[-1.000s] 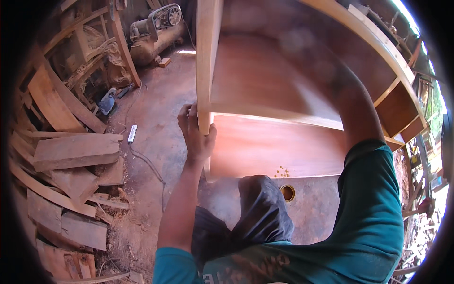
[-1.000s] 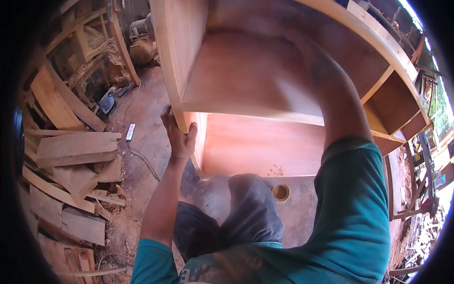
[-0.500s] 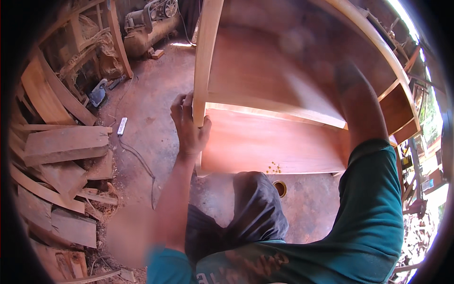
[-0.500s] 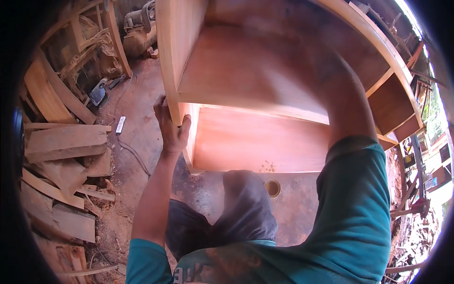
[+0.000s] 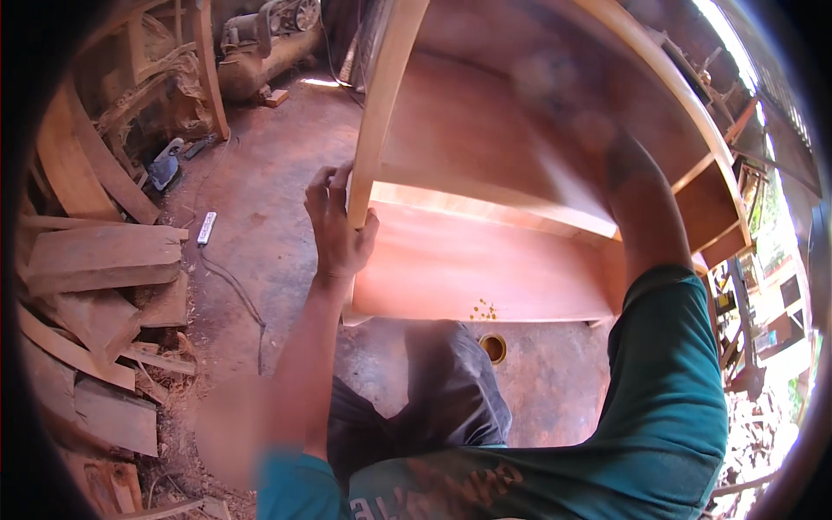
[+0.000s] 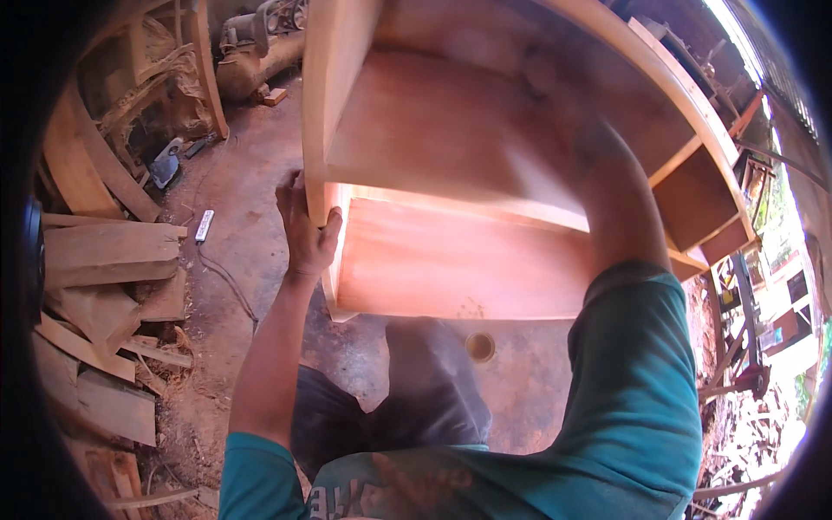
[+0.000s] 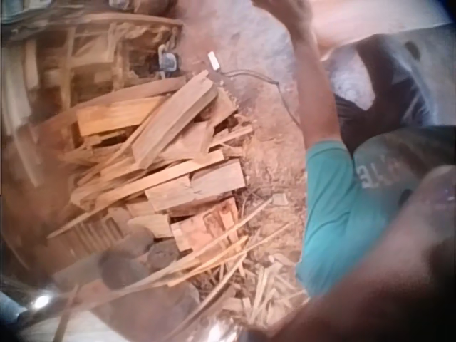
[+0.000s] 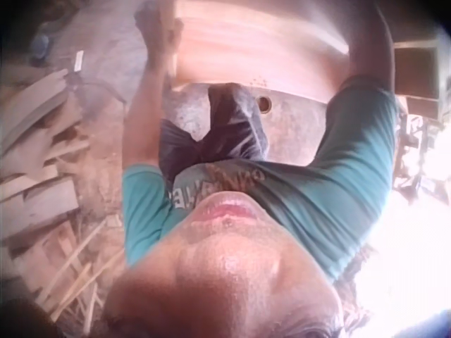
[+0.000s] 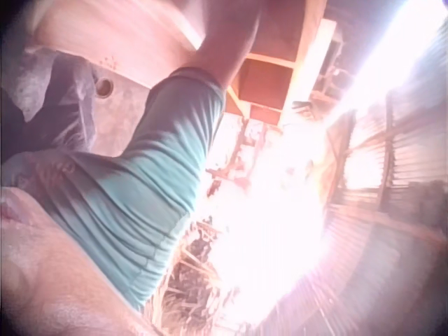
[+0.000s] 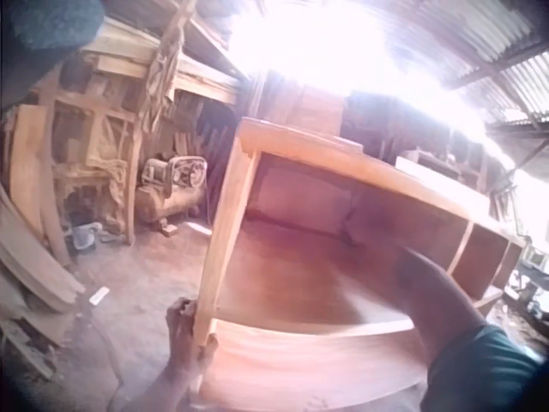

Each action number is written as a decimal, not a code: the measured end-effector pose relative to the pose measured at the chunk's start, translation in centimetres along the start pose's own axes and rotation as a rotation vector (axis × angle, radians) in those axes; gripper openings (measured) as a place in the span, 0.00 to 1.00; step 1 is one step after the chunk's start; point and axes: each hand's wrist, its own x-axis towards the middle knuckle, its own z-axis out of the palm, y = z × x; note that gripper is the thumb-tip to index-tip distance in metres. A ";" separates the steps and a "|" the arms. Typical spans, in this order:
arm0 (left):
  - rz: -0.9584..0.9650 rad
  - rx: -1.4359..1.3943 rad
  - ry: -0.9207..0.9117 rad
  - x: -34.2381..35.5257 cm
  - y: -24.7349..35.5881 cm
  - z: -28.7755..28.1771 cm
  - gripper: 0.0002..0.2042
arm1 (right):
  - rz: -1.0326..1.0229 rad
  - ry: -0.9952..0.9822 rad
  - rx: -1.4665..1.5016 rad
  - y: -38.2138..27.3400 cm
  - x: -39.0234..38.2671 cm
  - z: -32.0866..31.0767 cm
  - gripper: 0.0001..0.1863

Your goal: The person applies a liquid stain to the interior surfaces of a wooden shelf unit using a wide paintbrush, dipping the brush into a small container repeatedly.

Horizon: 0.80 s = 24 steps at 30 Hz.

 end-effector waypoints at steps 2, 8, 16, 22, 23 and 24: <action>0.011 -0.019 -0.019 -0.3 0.0 0.0 0.35 | 0.041 -0.020 0.018 0.1 -2.3 -2.0 0.17; -0.030 0.040 -0.036 -0.4 -0.2 0.4 0.36 | 0.216 -0.059 0.023 -3.5 -10.4 -10.4 0.18; -0.001 0.000 -0.046 -0.4 -0.3 0.7 0.37 | 0.291 -0.150 -0.097 -7.1 -18.1 -17.6 0.17; 0.015 0.012 -0.029 -0.5 -0.7 0.4 0.36 | 0.124 0.048 -0.159 -7.9 -13.2 -14.7 0.16; 0.010 0.011 -0.028 -0.9 -0.6 0.9 0.36 | -0.019 0.132 -0.259 -7.1 -12.3 -13.4 0.15; 0.013 0.011 -0.015 -0.7 -0.4 1.2 0.36 | -0.164 0.128 -0.224 -5.0 -10.4 -11.6 0.11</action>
